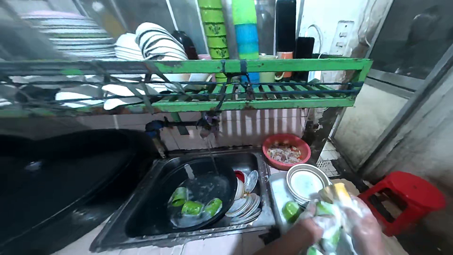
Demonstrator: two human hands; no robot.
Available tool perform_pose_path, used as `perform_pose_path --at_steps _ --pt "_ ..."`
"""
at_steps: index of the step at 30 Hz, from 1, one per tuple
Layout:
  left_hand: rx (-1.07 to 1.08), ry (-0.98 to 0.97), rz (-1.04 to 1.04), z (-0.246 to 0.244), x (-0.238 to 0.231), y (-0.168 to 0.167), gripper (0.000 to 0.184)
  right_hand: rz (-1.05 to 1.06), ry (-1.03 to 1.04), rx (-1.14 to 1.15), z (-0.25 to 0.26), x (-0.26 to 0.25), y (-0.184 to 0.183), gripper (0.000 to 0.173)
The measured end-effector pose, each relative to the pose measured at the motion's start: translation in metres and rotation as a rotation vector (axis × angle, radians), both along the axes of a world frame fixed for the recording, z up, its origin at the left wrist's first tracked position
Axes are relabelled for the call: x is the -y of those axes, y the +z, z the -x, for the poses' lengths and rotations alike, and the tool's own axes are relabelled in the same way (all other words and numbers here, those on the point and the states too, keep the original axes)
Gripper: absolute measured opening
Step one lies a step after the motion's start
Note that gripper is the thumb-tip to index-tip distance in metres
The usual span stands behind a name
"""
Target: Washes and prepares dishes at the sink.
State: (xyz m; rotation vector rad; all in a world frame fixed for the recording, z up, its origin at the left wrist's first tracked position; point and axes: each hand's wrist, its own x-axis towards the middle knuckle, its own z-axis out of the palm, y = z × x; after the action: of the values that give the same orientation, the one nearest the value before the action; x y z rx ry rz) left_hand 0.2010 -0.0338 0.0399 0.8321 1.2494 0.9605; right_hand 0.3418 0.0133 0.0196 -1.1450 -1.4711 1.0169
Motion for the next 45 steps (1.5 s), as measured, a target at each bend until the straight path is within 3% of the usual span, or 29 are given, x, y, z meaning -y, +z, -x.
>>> perform_pose_path --at_steps 2,4,7,10,11,13,16,17,18,19,22,23,25,26,28,29,31,33,35,36,38,41,43,45 --pt "-0.026 0.001 -0.144 0.022 -0.010 -0.001 0.064 0.296 0.004 -0.248 -0.008 -0.008 0.003 0.032" --pt "-0.037 0.100 -0.192 0.042 -0.018 0.004 0.046 0.378 0.074 -0.323 -0.014 -0.002 -0.002 0.026" --pt "-0.085 0.135 -0.095 0.049 -0.032 0.006 0.035 0.183 0.100 0.112 -0.004 0.025 0.013 0.032" --pt "-0.338 -0.096 -0.024 0.043 -0.047 0.017 0.044 -0.304 0.172 0.488 0.001 0.032 0.000 0.021" --pt "-0.418 -0.168 -0.008 0.039 -0.053 0.022 0.047 -0.331 0.178 0.500 0.000 0.030 -0.005 0.020" --pt "-0.398 -0.104 -0.051 0.030 -0.063 0.019 0.049 0.000 0.173 0.249 -0.004 0.027 0.003 0.027" --pt "0.114 0.276 -0.211 0.000 -0.059 -0.001 0.044 0.420 0.156 -0.588 -0.004 0.016 0.015 0.033" --pt "0.263 0.355 -0.223 -0.014 -0.053 -0.005 0.047 0.451 0.139 -0.681 0.001 0.016 0.020 0.033" --pt "0.353 0.386 -0.207 -0.025 -0.046 -0.006 0.051 0.406 0.076 -0.582 0.005 0.017 0.022 0.030" --pt "0.385 0.390 -0.191 -0.032 -0.041 -0.007 0.052 0.312 -0.005 -0.312 0.009 0.021 0.021 0.025" --pt "0.269 0.369 -0.168 -0.042 -0.033 -0.010 0.050 -0.011 0.110 0.816 0.004 0.025 0.010 0.033" --pt "0.233 0.389 -0.148 -0.045 -0.033 -0.011 0.052 -0.145 0.176 1.049 0.001 0.023 -0.002 0.033" --pt "0.278 0.474 -0.073 -0.054 -0.035 -0.013 0.060 -0.298 0.169 1.061 -0.005 0.015 -0.025 0.036" --pt "0.307 0.494 -0.044 -0.056 -0.034 -0.013 0.063 -0.228 0.138 0.883 -0.008 0.014 -0.029 0.037" --pt "0.369 0.509 -0.037 -0.059 -0.030 -0.015 0.068 0.103 0.032 0.385 -0.006 0.016 -0.017 0.036" --pt "0.386 0.516 -0.045 -0.059 -0.028 -0.017 0.069 0.241 -0.002 0.241 -0.002 0.017 -0.007 0.030" --pt "0.411 0.510 -0.050 -0.054 -0.027 -0.015 0.067 0.264 0.127 0.359 -0.001 0.013 0.009 0.031" --pt "0.414 0.500 -0.046 -0.043 -0.030 -0.013 0.062 -0.122 0.321 0.704 -0.008 0.008 0.008 0.023" --pt "0.339 0.463 -0.079 -0.028 -0.033 -0.017 0.060 -0.501 0.416 0.798 -0.021 0.003 0.003 0.023" --pt "0.279 0.441 -0.108 -0.019 -0.035 -0.019 0.064 -0.544 0.424 0.793 -0.028 0.000 0.001 0.031" --pt "0.097 0.378 -0.166 0.001 -0.033 -0.015 0.077 -0.351 0.357 0.728 -0.042 -0.001 0.007 0.038" --pt "-0.312 0.239 -0.263 0.013 -0.029 -0.004 0.085 -0.003 0.072 0.434 -0.047 0.009 0.027 0.041" --pt "-0.629 0.055 -0.357 -0.002 -0.020 -0.008 0.076 -0.065 0.024 0.336 -0.034 0.018 0.028 0.044" --pt "-0.922 -0.155 -0.393 -0.025 -0.007 -0.008 0.060 -0.202 0.057 0.439 -0.020 0.016 0.023 0.048"
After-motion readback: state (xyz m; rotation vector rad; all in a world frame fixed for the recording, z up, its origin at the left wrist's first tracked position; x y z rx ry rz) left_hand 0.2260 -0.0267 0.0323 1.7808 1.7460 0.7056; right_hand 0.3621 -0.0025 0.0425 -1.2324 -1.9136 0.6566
